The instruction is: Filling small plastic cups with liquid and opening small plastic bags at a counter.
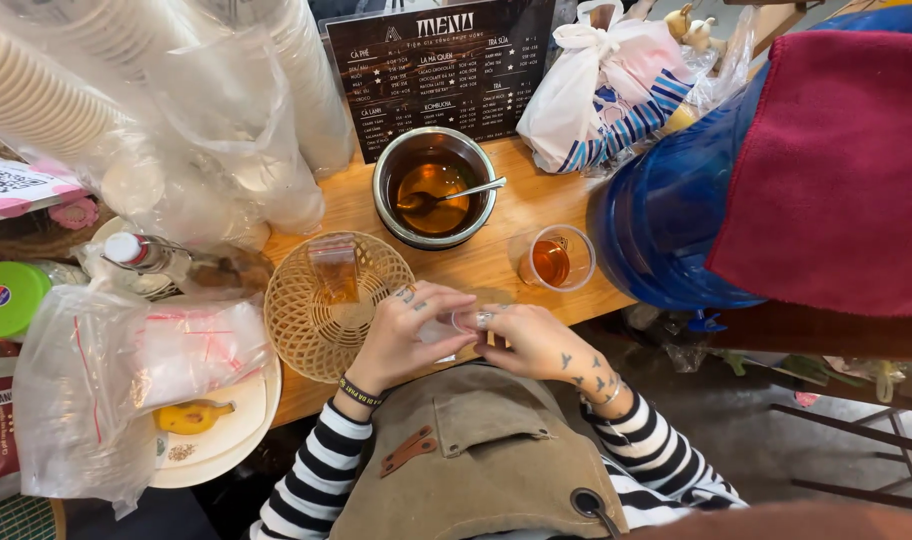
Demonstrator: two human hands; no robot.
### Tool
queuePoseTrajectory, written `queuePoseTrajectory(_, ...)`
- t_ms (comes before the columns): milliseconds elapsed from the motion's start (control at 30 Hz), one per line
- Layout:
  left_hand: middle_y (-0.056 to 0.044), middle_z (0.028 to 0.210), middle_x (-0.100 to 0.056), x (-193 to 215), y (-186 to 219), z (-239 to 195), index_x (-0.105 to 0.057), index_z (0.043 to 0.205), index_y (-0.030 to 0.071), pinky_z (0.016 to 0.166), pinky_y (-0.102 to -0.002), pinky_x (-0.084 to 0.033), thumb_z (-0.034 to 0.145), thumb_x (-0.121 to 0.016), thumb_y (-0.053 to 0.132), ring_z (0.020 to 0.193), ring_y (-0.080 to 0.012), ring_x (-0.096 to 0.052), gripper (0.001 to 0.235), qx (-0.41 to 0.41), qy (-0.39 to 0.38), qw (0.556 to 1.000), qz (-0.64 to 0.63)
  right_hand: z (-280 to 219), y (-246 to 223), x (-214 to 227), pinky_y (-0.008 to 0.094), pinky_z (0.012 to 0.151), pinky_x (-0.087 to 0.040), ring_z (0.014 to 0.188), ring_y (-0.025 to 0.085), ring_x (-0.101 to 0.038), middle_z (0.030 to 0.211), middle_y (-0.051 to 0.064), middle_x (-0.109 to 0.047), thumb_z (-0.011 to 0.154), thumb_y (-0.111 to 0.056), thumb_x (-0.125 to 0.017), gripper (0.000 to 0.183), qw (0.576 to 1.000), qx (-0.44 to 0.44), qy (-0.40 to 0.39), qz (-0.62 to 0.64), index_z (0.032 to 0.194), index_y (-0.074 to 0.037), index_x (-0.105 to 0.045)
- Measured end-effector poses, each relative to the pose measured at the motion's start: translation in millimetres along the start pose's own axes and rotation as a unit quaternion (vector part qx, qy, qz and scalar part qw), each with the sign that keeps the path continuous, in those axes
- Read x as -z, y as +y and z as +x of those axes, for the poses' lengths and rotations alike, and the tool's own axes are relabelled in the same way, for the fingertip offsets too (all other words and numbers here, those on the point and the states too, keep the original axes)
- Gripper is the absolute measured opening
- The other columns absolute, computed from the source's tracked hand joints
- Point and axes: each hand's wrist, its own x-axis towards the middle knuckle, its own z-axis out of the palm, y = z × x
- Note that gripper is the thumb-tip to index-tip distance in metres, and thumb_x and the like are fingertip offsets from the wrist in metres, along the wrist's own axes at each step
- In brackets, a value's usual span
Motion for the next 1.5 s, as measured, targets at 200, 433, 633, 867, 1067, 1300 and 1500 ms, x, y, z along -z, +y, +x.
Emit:
queuePoseTrajectory(200,-0.003,0.108,-0.069,-9.1,-5.8,-0.8,-0.067,0.116,0.013,0.082,-0.037,-0.055,0.083,-0.075,0.022,0.098,-0.0232,-0.068,0.034,0.114,0.011,0.986,-0.123,-31.5,18.9,7.0,0.036,0.063,-0.056,0.077,0.026,-0.07,0.091,0.01,-0.069,0.081,-0.003,-0.064,0.042,0.972,0.026,0.16,0.168,0.122,-0.013,-0.064)
queuePoseTrajectory(433,-0.005,0.117,-0.063,-16.6,-8.3,-6.9,-0.062,0.122,0.011,0.074,-0.028,-0.058,0.09,-0.067,0.021,0.104,-0.017,-0.062,0.034,0.221,0.034,0.932,-0.287,-75.5,64.4,10.1,0.024,0.063,-0.057,0.078,0.015,-0.069,0.093,0.005,-0.072,0.078,-0.003,-0.072,0.048,0.927,-0.101,0.302,0.197,0.124,-0.015,-0.067)
queuePoseTrajectory(633,-0.007,0.124,-0.057,-17.1,-9.8,-2.1,-0.058,0.125,0.009,0.074,-0.028,-0.059,0.086,-0.071,0.019,0.107,-0.0172,-0.06,0.042,0.235,0.05,0.912,-0.334,-76.9,141.6,-30.4,0.028,0.064,-0.054,0.085,0.026,-0.062,0.104,0.019,-0.061,0.061,-0.006,-0.088,0.091,0.867,-0.249,0.396,0.173,0.142,-0.003,-0.046)
queuePoseTrajectory(867,-0.004,0.117,-0.061,-18.0,3.6,7.5,-0.062,0.124,0.009,0.074,-0.029,-0.06,0.079,-0.077,0.009,0.103,-0.0171,-0.063,0.048,0.219,0.071,0.921,-0.314,-9.5,172.5,-72.0,0.047,0.114,-0.028,0.133,0.038,-0.039,0.141,0.026,-0.042,0.048,-0.009,-0.095,0.122,0.826,-0.042,0.476,0.3,0.148,-0.001,-0.027)
queuePoseTrajectory(1067,-0.005,0.114,-0.061,-17.4,5.7,10.3,-0.064,0.123,0.01,0.075,-0.031,-0.06,0.075,-0.081,0.008,0.101,-0.0192,-0.065,0.051,0.194,0.081,0.928,-0.308,16.0,160.0,-63.9,0.034,0.114,-0.033,0.129,0.023,-0.048,0.131,0.015,-0.055,0.055,-0.003,-0.093,0.093,0.79,0.052,0.505,0.343,0.133,-0.003,-0.042)
queuePoseTrajectory(1300,-0.002,0.109,-0.062,-14.6,17.7,26.4,-0.067,0.122,0.016,0.073,-0.031,-0.06,0.072,-0.084,0.013,0.094,-0.0141,-0.066,0.053,0.163,0.093,0.949,-0.253,-9.0,93.9,7.7,0.039,0.103,-0.044,0.114,0.026,-0.057,0.121,0.02,-0.06,0.046,-0.004,-0.095,0.102,0.831,0.115,0.472,0.273,0.133,0.0,-0.043)
queuePoseTrajectory(1500,-0.001,0.107,-0.065,-11.8,31.8,46.4,-0.066,0.123,0.021,0.07,-0.035,-0.06,0.07,-0.085,0.02,0.09,-0.0159,-0.067,0.057,0.145,0.082,0.968,-0.189,-32.0,43.2,68.6,0.035,0.1,-0.048,0.113,0.025,-0.062,0.122,0.013,-0.063,0.037,-0.02,-0.098,0.1,0.891,0.078,0.443,0.054,0.125,-0.002,-0.056)
